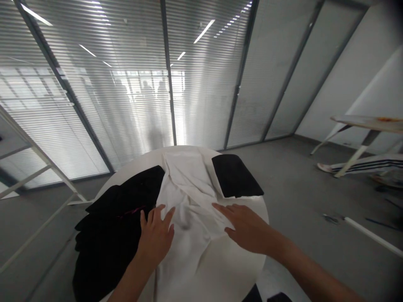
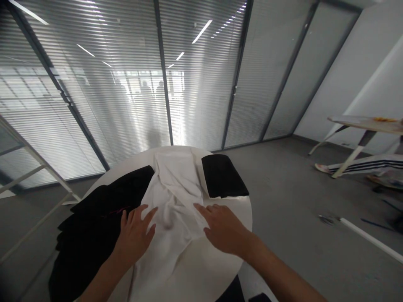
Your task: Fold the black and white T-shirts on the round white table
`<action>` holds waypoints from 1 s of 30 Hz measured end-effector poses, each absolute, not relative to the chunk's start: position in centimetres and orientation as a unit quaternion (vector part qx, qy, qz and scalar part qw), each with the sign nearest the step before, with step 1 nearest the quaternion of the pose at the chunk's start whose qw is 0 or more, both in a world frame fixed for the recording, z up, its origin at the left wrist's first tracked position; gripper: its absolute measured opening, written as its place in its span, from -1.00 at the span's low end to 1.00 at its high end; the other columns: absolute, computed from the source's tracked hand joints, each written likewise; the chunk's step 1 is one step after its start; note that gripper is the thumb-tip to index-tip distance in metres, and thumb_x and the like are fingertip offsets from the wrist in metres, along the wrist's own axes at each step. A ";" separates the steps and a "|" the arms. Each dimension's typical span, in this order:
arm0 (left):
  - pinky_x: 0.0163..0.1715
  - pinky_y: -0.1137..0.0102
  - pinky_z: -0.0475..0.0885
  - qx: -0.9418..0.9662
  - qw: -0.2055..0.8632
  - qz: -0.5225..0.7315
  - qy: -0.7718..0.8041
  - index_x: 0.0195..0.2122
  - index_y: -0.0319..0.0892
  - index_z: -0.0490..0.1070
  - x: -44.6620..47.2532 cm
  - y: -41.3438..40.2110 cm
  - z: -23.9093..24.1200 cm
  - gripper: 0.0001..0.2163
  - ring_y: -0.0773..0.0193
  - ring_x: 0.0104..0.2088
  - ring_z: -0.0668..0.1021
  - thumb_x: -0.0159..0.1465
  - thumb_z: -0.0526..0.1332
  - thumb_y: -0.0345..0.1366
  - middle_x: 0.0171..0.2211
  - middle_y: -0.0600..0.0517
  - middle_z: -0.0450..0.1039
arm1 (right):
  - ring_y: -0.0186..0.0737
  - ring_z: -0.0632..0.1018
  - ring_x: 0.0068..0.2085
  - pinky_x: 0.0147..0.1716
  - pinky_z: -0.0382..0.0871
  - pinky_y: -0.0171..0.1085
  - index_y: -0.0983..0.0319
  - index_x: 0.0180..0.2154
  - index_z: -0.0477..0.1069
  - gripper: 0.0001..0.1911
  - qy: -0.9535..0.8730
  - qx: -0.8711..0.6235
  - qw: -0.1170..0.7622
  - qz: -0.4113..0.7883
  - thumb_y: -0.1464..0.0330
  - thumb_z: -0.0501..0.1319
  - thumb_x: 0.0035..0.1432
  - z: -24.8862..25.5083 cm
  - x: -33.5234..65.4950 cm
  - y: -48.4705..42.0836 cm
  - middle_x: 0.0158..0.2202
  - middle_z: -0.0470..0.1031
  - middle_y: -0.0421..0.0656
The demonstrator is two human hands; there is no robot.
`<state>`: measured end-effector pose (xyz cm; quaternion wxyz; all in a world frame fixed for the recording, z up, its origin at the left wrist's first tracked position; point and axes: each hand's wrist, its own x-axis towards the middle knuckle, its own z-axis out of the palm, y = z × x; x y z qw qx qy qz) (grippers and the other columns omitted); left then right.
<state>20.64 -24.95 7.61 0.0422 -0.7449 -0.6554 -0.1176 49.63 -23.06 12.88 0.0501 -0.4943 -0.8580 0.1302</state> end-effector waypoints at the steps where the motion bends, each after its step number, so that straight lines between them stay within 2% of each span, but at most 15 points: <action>1: 0.23 -0.10 -0.01 -0.766 0.020 -0.130 -0.629 0.23 0.04 0.28 21.2 -24.8 7.8 -0.54 0.00 0.16 0.33 0.30 0.09 -0.34 0.15 -0.11 0.31 | 0.04 0.43 0.08 0.11 0.21 0.00 0.15 0.33 0.08 -0.28 -0.857 -0.497 0.070 0.116 0.43 0.10 0.13 12.8 48.7 -23.7 0.10 0.43 0.02; 4: 0.17 0.09 0.17 -0.807 -0.078 -0.141 -0.569 0.35 0.04 0.03 23.1 -24.9 8.4 -0.44 0.11 0.06 0.43 0.32 0.06 -0.29 0.04 -0.07 0.41 | -0.03 0.45 0.05 0.05 0.29 -0.07 0.08 0.33 0.06 -0.30 -0.851 -0.495 0.120 0.127 0.44 0.06 0.16 12.6 46.3 -25.4 0.08 0.42 -0.02; 6: 0.10 0.14 0.24 -0.810 -0.124 -0.124 -0.560 0.37 -0.03 -0.05 24.3 -25.8 8.5 -0.40 0.10 0.01 0.45 0.32 0.08 -0.23 0.01 -0.09 0.44 | -0.06 0.45 0.05 0.02 0.32 -0.13 0.05 0.33 0.05 -0.32 -0.846 -0.487 0.147 0.162 0.43 0.07 0.18 12.5 45.3 -26.2 0.09 0.40 -0.04; 9: 0.09 0.09 0.20 -0.811 -0.133 -0.088 -0.562 0.26 -0.07 0.18 25.4 -28.1 7.9 -0.44 0.00 0.04 0.41 0.24 0.19 -0.12 0.04 -0.13 0.40 | -0.09 0.45 0.07 0.06 0.31 -0.14 0.07 0.31 0.09 -0.37 -0.831 -0.479 0.195 0.203 0.40 0.07 0.22 12.4 45.4 -26.2 0.10 0.39 -0.05; 12: 0.07 0.08 0.19 -0.827 -0.145 -0.070 -0.538 0.02 -0.01 0.41 25.5 -30.2 7.1 -0.62 -0.01 0.02 0.38 0.18 0.27 -0.09 0.00 -0.07 0.41 | -0.08 0.38 0.16 0.16 0.23 -0.09 0.10 0.30 0.10 -0.38 -0.820 -0.470 0.227 0.236 0.35 0.10 0.21 12.3 47.3 -25.4 0.17 0.34 -0.04; 15: 0.01 0.13 0.23 -0.831 -0.162 -0.075 -0.527 -0.12 -0.01 0.47 24.9 -30.7 7.0 -0.83 0.08 -0.05 0.41 0.31 0.14 -0.20 -0.13 -0.01 0.48 | -0.04 0.27 0.26 0.23 0.14 -0.05 0.11 0.35 -0.03 -0.22 -0.816 -0.450 0.208 0.298 0.27 0.21 0.15 12.0 50.4 -24.7 0.29 0.19 -0.01; 19: -0.03 0.19 0.25 -0.826 -0.188 -0.104 -0.522 -0.20 -0.08 0.48 24.1 -30.2 7.5 -0.81 0.15 -0.12 0.45 0.37 0.07 -0.27 -0.23 0.01 0.52 | 0.04 0.12 0.34 0.26 0.04 0.03 0.17 0.40 -0.30 0.09 -0.799 -0.450 0.135 0.375 0.21 0.32 0.03 10.2 54.5 -25.0 0.38 -0.02 0.05; 22: -0.03 0.24 0.26 -0.820 -0.217 -0.146 -0.509 -0.24 -0.10 0.47 23.9 -30.1 7.9 -0.81 0.20 -0.16 0.47 0.38 0.06 -0.28 -0.27 0.03 0.51 | 0.04 0.09 0.35 0.27 0.02 0.03 0.16 0.40 -0.25 0.12 -0.795 -0.468 0.104 0.371 0.25 0.36 -0.05 8.1 55.4 -25.7 0.38 -0.02 0.02; 24: -0.04 0.29 0.27 -0.813 -0.237 -0.175 -0.502 -0.27 -0.10 0.45 24.1 -30.2 8.2 -0.82 0.24 -0.19 0.47 0.38 0.06 -0.28 -0.29 0.06 0.50 | 0.03 0.10 0.34 0.28 0.00 0.02 0.15 0.38 -0.09 0.03 -0.811 -0.482 0.109 0.313 0.31 0.35 -0.06 6.9 54.9 -26.1 0.36 0.06 0.00; 27: -0.06 0.34 0.27 -0.797 -0.268 -0.204 -0.502 -0.27 -0.10 0.43 24.4 -30.3 8.7 -0.81 0.27 -0.19 0.47 0.39 0.05 -0.26 -0.29 0.08 0.49 | -0.02 0.25 0.26 0.27 0.04 0.03 0.16 0.28 0.19 -0.30 -0.824 -0.478 0.168 0.255 0.43 0.19 0.07 6.1 53.6 -26.2 0.24 0.28 -0.01; 30: -0.08 0.39 0.29 -0.776 -0.305 -0.222 -0.505 -0.25 -0.10 0.41 24.5 -30.4 9.6 -0.80 0.28 -0.18 0.46 0.40 0.03 -0.22 -0.26 0.08 0.47 | -0.06 0.43 0.12 0.19 0.22 0.01 0.17 0.12 0.37 -0.57 -0.768 -0.461 0.297 0.331 0.40 0.08 0.21 6.6 52.7 -25.6 0.09 0.45 -0.03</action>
